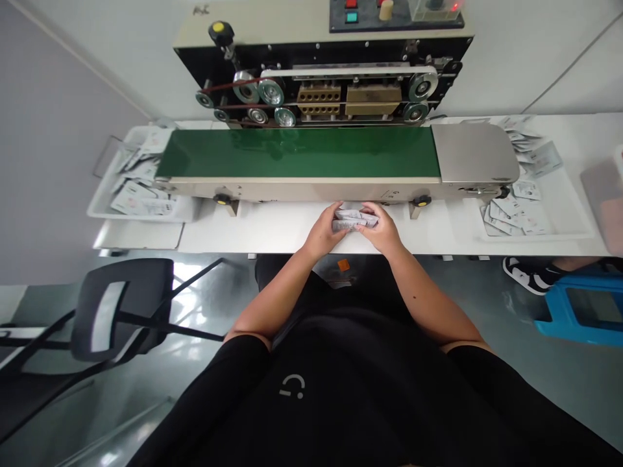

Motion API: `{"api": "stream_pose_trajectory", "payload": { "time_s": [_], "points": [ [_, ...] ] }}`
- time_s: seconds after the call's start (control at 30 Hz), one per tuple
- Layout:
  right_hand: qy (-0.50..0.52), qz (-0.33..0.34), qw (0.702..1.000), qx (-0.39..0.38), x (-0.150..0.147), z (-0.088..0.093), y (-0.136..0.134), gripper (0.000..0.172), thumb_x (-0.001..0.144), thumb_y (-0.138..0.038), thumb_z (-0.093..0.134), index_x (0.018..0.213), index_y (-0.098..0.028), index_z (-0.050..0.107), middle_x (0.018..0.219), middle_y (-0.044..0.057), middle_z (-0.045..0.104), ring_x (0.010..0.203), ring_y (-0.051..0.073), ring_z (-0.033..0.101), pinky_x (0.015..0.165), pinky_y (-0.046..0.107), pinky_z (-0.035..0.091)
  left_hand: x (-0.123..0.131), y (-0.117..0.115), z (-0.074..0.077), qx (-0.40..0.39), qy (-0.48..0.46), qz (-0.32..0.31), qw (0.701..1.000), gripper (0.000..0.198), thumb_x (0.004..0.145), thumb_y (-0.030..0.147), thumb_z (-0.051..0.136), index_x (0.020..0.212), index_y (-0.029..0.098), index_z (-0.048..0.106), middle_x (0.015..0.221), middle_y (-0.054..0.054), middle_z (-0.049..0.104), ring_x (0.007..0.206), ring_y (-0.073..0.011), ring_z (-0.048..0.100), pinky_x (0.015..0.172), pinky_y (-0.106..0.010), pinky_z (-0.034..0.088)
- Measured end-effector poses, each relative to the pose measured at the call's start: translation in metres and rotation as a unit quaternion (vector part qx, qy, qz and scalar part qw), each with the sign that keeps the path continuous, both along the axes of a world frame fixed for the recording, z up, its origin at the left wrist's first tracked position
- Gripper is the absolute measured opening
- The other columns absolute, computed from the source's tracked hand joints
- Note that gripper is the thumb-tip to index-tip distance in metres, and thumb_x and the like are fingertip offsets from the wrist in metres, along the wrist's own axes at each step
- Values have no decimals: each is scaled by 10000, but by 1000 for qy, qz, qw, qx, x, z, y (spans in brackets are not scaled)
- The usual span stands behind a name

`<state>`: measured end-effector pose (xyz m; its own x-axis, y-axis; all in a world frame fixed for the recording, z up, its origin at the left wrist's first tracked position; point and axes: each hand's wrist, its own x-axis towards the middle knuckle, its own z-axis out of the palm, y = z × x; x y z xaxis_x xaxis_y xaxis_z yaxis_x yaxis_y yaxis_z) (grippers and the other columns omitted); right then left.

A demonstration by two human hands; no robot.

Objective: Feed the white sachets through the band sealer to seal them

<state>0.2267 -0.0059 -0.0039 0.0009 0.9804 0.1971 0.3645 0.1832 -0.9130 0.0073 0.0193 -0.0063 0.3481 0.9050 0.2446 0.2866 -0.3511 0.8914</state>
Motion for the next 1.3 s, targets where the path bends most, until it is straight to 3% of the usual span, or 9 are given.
{"api": "stream_pose_trajectory", "payload": {
  "time_s": [0.2, 0.43, 0.53, 0.67, 0.83, 0.93, 1.07, 1.2, 1.3],
  "points": [
    [-35, -18, 998, 40, -1, -3, -4, 222, 894, -338, 742, 1088, -232, 740, 1111, 57, 743, 1048, 232, 702, 985, 402, 567, -2, -2, -7, -13, -14, 10, 1000, 638, 901, 320, 801, 1472, 248, 526, 1326, -124, 660, 1151, -243, 680, 1043, -417, 581],
    [-22, 27, 999, 27, -1, -2, -2, 348, 900, -353, 746, 1230, -252, 697, 1228, 63, 715, 1157, 237, 684, 1055, 432, 558, -1, -3, 2, 21, 45, -3, 999, 442, 922, 270, 765, 1343, 221, 638, 1244, -110, 708, 1089, -235, 690, 1004, -404, 569],
    [-26, 15, 997, 65, 1, -2, -3, 302, 930, -370, 720, 1206, -247, 707, 1216, 75, 687, 1153, 233, 670, 1033, 421, 567, -1, -3, 5, 36, 59, 3, 998, 360, 925, 278, 763, 1266, 207, 673, 1143, -94, 724, 1030, -223, 680, 952, -378, 559],
    [-40, -25, 990, 130, -1, 3, -8, 402, 950, -378, 696, 1338, -280, 665, 1381, 106, 586, 1303, 265, 594, 1076, 457, 555, -1, -4, 8, 47, 64, 1, 997, 266, 928, 303, 764, 1164, 199, 703, 1060, -82, 721, 991, -216, 671, 904, -359, 548],
    [-93, -51, 978, 181, -9, 8, -9, 172, 959, -365, 699, 1096, -286, 770, 1263, 91, 586, 1171, 260, 594, 1068, 498, 545, -1, -8, 12, 12, 31, -5, 999, 225, 947, 286, 737, 1158, 218, 702, 1118, -78, 756, 1028, -207, 703, 957, -358, 550],
    [-72, -56, 981, 171, -14, 10, -7, 144, 973, -354, 677, 1025, -259, 771, 1194, 87, 576, 1089, 233, 602, 1031, 472, 558, 0, -10, 13, -14, 17, -7, 1000, 277, 944, 304, 740, 1205, 230, 686, 1172, -78, 764, 1074, -213, 715, 994, -365, 550],
    [-25, -42, 990, 129, -20, 12, -10, 167, 973, -357, 662, 1088, -264, 740, 1208, 92, 570, 1178, 244, 604, 1085, 457, 547, 1, -9, 11, 4, 31, 8, 999, 328, 902, 307, 784, 1202, 217, 690, 1170, -87, 755, 1078, -228, 704, 991, -376, 549],
    [26, -53, 995, 81, -17, 8, -14, 385, 907, -387, 742, 1274, -296, 667, 1285, 94, 577, 1234, 252, 595, 1094, 435, 552, -1, -7, 8, 12, 39, 28, 999, 303, 909, 352, 778, 1164, 201, 711, 1106, -86, 758, 1013, -229, 700, 944, -381, 558],
    [72, -69, 995, 24, -10, -2, -17, 401, 873, -414, 771, 1225, -263, 651, 1175, 70, 647, 1100, 214, 645, 1006, 393, 586, -4, -6, 3, -9, 16, 41, 999, 336, 917, 388, 770, 1189, 204, 699, 1117, -85, 758, 1022, -234, 706, 926, -374, 566]
  ]
}}
